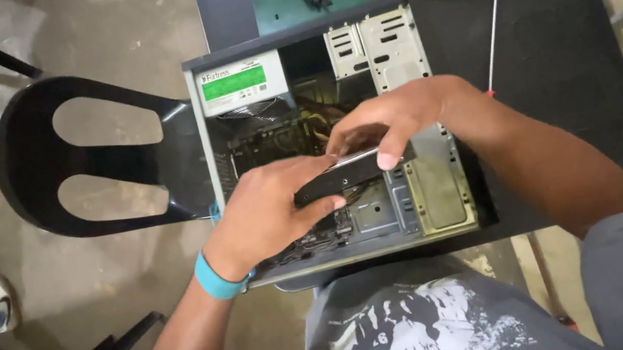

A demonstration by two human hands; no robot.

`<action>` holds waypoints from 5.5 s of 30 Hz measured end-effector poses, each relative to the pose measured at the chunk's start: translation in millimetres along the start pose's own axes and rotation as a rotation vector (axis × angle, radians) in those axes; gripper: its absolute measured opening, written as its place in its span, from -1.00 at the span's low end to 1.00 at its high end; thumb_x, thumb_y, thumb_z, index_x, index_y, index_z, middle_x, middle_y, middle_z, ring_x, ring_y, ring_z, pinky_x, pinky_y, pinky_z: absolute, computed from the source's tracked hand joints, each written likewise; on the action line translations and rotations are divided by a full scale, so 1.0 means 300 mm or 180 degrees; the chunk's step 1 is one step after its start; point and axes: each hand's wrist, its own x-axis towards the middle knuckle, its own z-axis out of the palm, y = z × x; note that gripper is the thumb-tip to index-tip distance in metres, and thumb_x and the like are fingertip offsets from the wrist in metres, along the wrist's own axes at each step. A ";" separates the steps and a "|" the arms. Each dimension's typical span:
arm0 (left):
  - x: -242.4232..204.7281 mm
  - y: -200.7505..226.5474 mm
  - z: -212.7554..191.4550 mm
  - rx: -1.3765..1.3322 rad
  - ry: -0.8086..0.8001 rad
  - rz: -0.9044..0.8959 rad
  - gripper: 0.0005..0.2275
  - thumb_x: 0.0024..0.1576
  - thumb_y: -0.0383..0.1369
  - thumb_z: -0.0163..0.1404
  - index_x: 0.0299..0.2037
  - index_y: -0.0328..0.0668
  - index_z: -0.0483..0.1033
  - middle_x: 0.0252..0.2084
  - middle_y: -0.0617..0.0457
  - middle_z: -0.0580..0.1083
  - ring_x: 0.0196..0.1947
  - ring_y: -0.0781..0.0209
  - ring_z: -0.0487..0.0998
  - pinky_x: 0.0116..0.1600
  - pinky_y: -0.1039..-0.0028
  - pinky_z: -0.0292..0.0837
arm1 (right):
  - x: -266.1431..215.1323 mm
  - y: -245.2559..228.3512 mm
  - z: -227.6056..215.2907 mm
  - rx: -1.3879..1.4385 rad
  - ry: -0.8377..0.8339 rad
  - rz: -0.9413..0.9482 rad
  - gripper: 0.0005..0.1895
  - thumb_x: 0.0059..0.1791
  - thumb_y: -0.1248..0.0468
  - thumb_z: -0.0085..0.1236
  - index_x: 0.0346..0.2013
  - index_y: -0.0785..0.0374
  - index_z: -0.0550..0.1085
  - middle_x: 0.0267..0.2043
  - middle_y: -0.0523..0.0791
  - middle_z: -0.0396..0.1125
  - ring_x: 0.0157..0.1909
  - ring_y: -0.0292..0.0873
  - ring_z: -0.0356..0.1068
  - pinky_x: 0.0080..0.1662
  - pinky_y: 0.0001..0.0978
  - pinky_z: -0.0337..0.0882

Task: The person installs a power supply unit into a computer case and secures it with screws using a screwdriver. They then connect power cables to the motherboard and organize the internal wiring.

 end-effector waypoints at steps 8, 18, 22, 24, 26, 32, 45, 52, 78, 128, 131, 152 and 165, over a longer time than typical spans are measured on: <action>-0.032 -0.206 0.166 -0.0066 0.0133 -0.0412 -0.64 0.20 -0.34 0.24 0.22 -0.17 0.65 0.03 -0.16 0.69 0.05 -0.27 0.72 -0.02 0.00 0.67 | -0.197 0.071 0.110 0.0034 0.2554 -0.0952 -0.30 0.09 0.06 0.18 0.44 0.40 0.34 0.37 0.18 0.38 0.39 0.14 0.42 0.32 0.03 0.46; 0.008 -0.274 0.330 0.0102 -0.0485 -0.0572 -0.57 0.19 -0.23 0.19 0.28 -0.12 0.62 0.13 -0.14 0.67 0.12 -0.26 0.69 0.11 0.01 0.63 | -0.462 0.318 0.357 0.0259 0.4795 -0.0949 -0.62 0.22 0.24 0.06 0.29 0.38 0.42 0.14 0.08 0.50 0.14 -0.04 0.59 0.13 -0.26 0.61; 0.029 -0.242 0.334 -0.0045 -0.0478 -0.0630 -0.60 0.25 -0.30 0.16 0.29 -0.22 0.59 0.13 -0.22 0.66 0.14 -0.28 0.68 0.14 0.03 0.63 | -0.458 0.393 0.380 0.0482 0.4917 -0.1010 -0.67 0.24 0.23 0.06 0.25 0.38 0.44 0.08 0.08 0.51 0.10 -0.06 0.60 0.08 -0.32 0.60; 0.039 -0.262 0.380 -0.0057 -0.0528 -0.0475 -0.56 0.24 -0.28 0.16 0.32 -0.23 0.56 0.18 -0.23 0.63 0.19 -0.31 0.64 0.17 -0.04 0.61 | -0.457 0.442 0.373 0.0507 0.4995 -0.1063 -0.70 0.27 0.22 0.04 0.23 0.35 0.44 0.06 0.06 0.52 0.10 -0.09 0.59 0.05 -0.39 0.58; 0.041 -0.218 0.368 -0.0223 -0.0543 -0.0419 -0.58 0.26 -0.34 0.14 0.32 -0.32 0.54 0.17 -0.31 0.62 0.20 -0.37 0.63 0.20 -0.09 0.59 | -0.439 0.450 0.371 0.0394 0.5096 -0.1010 -0.72 0.27 0.24 0.05 0.21 0.35 0.46 0.04 0.05 0.52 0.07 -0.11 0.58 0.05 -0.39 0.56; 0.046 -0.211 0.438 -0.0552 -0.0432 -0.0046 -0.59 0.21 -0.46 0.19 0.27 -0.40 0.56 0.14 -0.39 0.62 0.21 -0.43 0.61 0.26 -0.14 0.57 | -0.397 0.451 0.358 0.0050 0.5364 -0.0968 -0.79 0.26 0.29 0.10 0.15 0.33 0.50 -0.05 -0.01 0.49 0.00 -0.19 0.52 0.02 -0.44 0.47; 0.106 -0.130 0.542 -0.1129 -0.0842 -0.0374 -0.53 0.21 -0.34 0.22 0.34 -0.25 0.51 0.23 -0.29 0.57 0.28 -0.41 0.56 0.32 -0.17 0.51 | -0.364 0.417 0.388 -0.0467 0.5560 -0.0790 -0.84 0.27 0.29 0.14 0.09 0.32 0.51 -0.06 0.03 0.46 0.02 -0.19 0.47 0.04 -0.39 0.44; 0.099 -0.158 0.558 -0.0923 -0.1129 -0.0639 -0.58 0.15 -0.40 0.22 0.26 -0.14 0.56 0.17 -0.24 0.62 0.21 -0.40 0.61 0.27 -0.16 0.54 | -0.354 0.415 0.379 -0.0587 0.5538 -0.0735 -0.86 0.26 0.34 0.14 0.09 0.35 0.51 -0.09 0.01 0.44 -0.02 -0.21 0.44 0.02 -0.39 0.45; 0.089 -0.031 0.305 -0.0786 -0.1085 -0.0727 -0.28 0.24 -0.23 0.19 0.58 -0.31 0.18 0.48 -0.53 0.28 0.51 -0.54 0.24 0.41 -0.24 0.30 | -0.482 0.284 0.109 -0.1218 0.5299 -0.0324 -0.80 0.26 0.36 0.20 0.11 0.48 0.54 -0.09 0.16 0.50 -0.15 0.01 0.57 -0.17 -0.25 0.52; -0.290 -0.494 0.370 -0.5052 0.3786 -0.1473 -0.78 0.34 -0.30 0.04 -0.09 -0.36 0.58 -0.28 -0.23 0.52 -0.38 -0.10 0.52 -0.37 0.24 0.34 | 0.312 -0.245 -0.659 -0.2882 0.2319 0.1128 -0.77 0.04 0.21 0.21 -0.12 0.14 0.75 -0.12 -0.16 0.68 -0.09 -0.18 0.63 -0.02 -0.24 0.57; -0.177 -0.355 0.365 -0.6042 0.3294 -0.1752 -0.70 0.37 -0.15 -0.02 -0.08 -0.27 0.57 -0.22 -0.16 0.51 -0.30 -0.02 0.51 -0.31 0.27 0.32 | 0.300 -0.325 -0.271 -0.2636 0.1546 0.0278 -0.78 -0.04 0.22 0.25 -0.17 0.09 0.76 -0.16 -0.17 0.68 -0.16 -0.21 0.66 -0.02 -0.28 0.60; -0.090 -0.047 0.479 -0.4920 0.0465 -0.1746 -0.67 0.42 -0.22 0.02 -0.41 -0.12 0.38 -0.58 0.08 0.14 -0.56 0.25 0.02 -0.37 0.35 -0.02 | -0.013 0.035 0.604 -0.2006 0.3822 -0.0904 -0.87 0.11 0.28 0.25 -0.14 0.28 0.66 -0.24 -0.08 0.45 -0.25 -0.16 0.46 -0.17 -0.34 0.48; -0.030 -0.019 0.581 -0.4869 0.0881 -0.1844 -0.87 0.19 -0.44 0.04 -0.36 -0.37 0.52 -0.72 0.08 0.10 -0.73 0.33 0.09 -0.56 0.54 -0.04 | -0.154 0.032 0.633 -0.1159 0.3995 -0.1005 -0.75 0.04 0.14 0.40 -0.12 0.26 0.72 -0.26 0.05 0.56 -0.34 0.00 0.55 -0.26 -0.15 0.56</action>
